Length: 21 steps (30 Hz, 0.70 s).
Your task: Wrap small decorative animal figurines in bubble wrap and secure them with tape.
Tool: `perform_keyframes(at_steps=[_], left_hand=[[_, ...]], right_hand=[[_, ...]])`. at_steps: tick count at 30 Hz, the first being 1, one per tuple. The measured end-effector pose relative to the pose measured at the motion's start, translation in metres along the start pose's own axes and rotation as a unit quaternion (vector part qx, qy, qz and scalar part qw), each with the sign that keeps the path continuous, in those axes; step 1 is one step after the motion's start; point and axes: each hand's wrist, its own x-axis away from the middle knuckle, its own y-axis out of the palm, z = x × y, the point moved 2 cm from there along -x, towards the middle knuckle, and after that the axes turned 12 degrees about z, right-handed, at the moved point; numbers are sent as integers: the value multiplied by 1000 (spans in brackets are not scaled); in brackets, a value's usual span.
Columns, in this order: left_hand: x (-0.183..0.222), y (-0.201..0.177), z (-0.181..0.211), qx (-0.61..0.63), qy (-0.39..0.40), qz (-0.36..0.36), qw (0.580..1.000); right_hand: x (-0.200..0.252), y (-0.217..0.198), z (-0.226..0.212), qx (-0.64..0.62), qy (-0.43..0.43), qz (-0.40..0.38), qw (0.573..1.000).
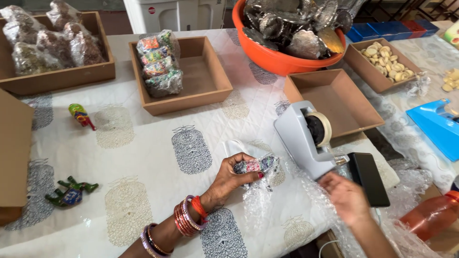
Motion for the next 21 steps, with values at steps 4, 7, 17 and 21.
perform_keyframes(at_steps=[4,7,17,21], left_hand=[[-3,2,-2,-12,-4,-2,1000],[-2,1,2,-46,-8,19,999],[-7,-3,-3,-43,19,22,999],[-6,-3,-3,-72,29,1,997]], right_hand=[[13,8,1,36,-30,19,999],[11,-8,8,-14,-20,-4,1000],[93,97,-33,284,-396,-232,842],[90,134,-11,368,-349,-308,805]])
